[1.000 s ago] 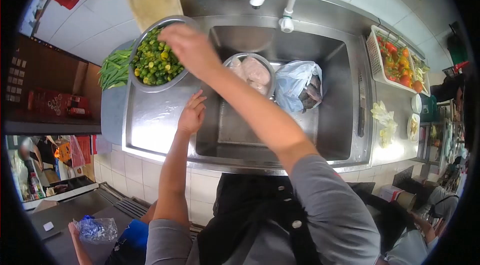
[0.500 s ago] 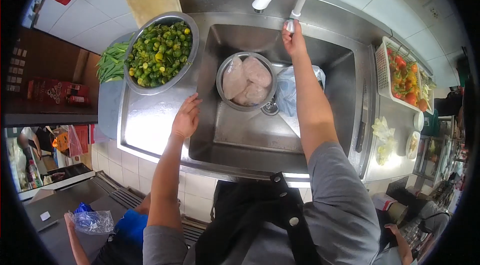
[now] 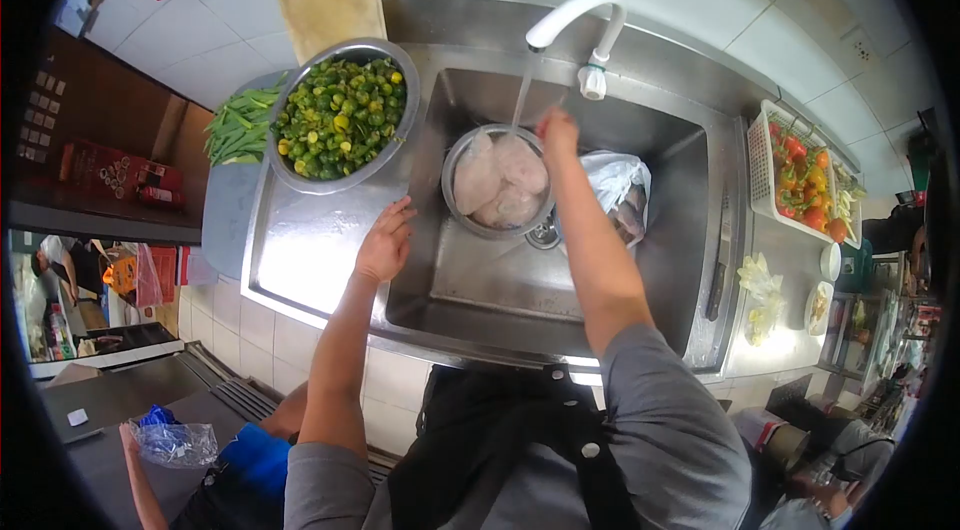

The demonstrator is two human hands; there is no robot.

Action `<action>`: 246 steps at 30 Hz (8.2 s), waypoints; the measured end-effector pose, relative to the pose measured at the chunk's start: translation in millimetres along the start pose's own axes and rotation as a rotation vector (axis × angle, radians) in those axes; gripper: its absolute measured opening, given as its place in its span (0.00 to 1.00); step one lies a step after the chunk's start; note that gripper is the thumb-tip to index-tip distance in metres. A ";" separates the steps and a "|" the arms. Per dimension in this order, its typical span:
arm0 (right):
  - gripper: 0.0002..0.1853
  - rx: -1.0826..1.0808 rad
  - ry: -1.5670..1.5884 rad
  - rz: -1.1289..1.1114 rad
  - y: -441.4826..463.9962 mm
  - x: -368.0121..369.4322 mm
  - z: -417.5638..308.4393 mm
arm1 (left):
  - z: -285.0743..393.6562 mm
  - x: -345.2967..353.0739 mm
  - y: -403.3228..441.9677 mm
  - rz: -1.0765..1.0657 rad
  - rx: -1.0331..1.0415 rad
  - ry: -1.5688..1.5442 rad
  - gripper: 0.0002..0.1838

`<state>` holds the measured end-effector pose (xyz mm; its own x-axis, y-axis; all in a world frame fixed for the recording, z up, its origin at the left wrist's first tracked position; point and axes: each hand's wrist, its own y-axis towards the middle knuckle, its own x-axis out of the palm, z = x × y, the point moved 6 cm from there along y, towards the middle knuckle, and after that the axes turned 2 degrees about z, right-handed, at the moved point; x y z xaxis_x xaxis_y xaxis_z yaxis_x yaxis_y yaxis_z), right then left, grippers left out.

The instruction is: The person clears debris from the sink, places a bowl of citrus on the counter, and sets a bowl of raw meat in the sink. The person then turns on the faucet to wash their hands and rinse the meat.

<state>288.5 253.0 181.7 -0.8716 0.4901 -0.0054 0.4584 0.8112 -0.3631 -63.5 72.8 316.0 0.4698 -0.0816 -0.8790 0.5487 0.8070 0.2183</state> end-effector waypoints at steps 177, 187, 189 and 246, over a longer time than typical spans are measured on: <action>0.24 0.089 0.438 -0.351 9.3 -52.8 -89.0 | 77.6 -2.0 209.1 -0.174 -0.528 -0.370 0.27; 0.29 -0.275 -0.519 -0.058 7.0 -54.1 -119.8 | -5.8 -18.9 -7.5 -0.005 -0.143 0.035 0.25; 0.32 -0.367 -0.819 0.316 -4.4 -56.9 -131.1 | -17.9 -8.3 -20.1 0.081 -0.265 0.096 0.31; 0.10 -0.341 -1.140 -0.367 -105.0 -100.5 301.3 | -18.3 -0.4 -3.9 -0.036 -0.464 0.223 0.33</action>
<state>275.6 22.5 -60.3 -0.5333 -0.2003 -0.8218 0.0295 0.9666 -0.2548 -78.5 80.4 307.8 0.2699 -0.0284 -0.9625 0.1733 0.9847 0.0196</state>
